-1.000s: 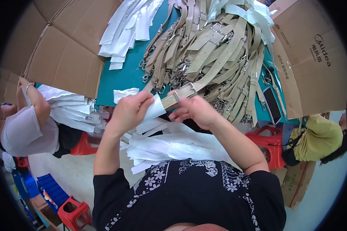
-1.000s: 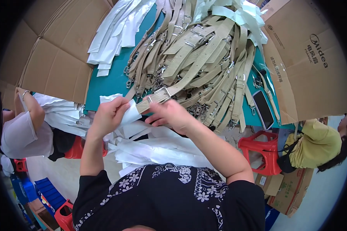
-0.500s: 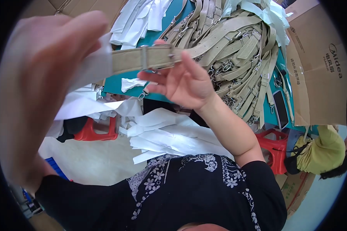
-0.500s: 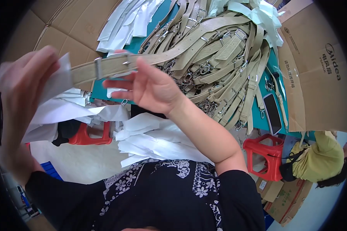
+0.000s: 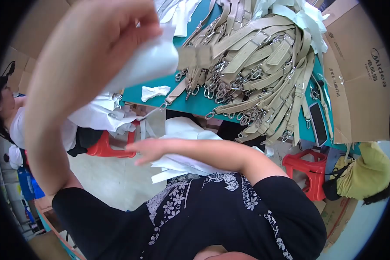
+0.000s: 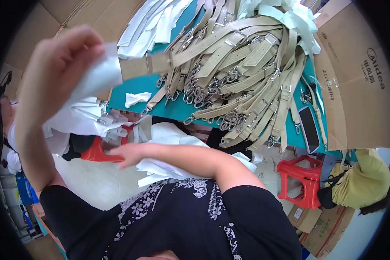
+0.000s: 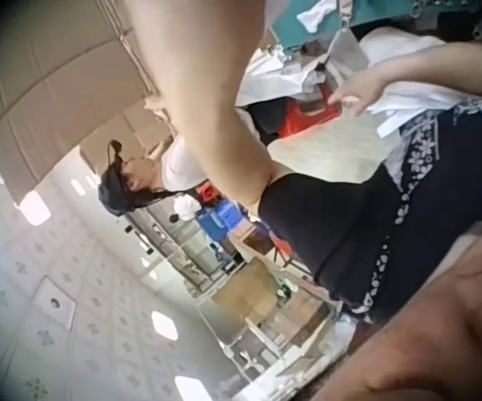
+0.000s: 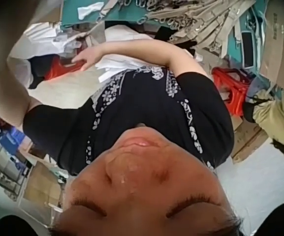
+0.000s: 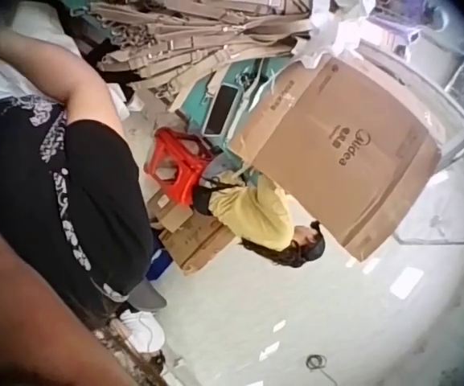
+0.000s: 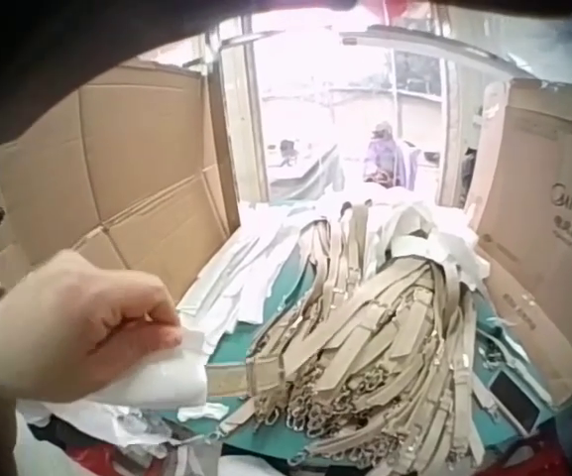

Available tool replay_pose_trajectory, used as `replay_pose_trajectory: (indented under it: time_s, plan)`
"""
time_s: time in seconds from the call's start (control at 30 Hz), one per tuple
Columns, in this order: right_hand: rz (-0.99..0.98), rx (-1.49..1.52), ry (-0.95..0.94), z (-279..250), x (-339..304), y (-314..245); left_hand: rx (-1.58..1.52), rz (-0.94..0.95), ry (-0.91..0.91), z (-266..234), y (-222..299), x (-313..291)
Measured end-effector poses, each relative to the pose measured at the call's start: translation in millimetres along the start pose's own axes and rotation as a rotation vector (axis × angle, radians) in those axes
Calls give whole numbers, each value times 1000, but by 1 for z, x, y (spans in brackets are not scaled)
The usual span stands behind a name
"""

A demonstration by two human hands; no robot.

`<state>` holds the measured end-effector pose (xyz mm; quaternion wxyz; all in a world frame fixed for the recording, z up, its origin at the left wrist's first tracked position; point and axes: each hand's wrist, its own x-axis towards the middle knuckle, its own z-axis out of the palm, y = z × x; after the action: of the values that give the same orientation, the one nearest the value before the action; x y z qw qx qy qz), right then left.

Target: Packaging beige fabric belts with metal buckles onto white paper strips in a factory setting.

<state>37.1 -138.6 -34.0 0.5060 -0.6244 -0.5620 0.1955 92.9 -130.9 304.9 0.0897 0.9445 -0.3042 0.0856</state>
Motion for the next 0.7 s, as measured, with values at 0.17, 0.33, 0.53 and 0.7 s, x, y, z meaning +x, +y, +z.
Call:
replay_pose_trajectory:
  time_s: [0.17, 0.33, 0.53, 0.7]
  plan:
    - [296, 595, -183, -84, -76, -64, -454, -177, 165, 87, -45, -67]
    - [620, 1125, 694, -142, -125, -56, -757, -538, 343, 217, -54, -140]
    - [695, 1018, 896, -149, -80, -39, -840, -680, 462, 286, -51, -169]
    - [541, 758, 954, -149, -58, -55, -1049, -640, 512, 282, -53, -159]
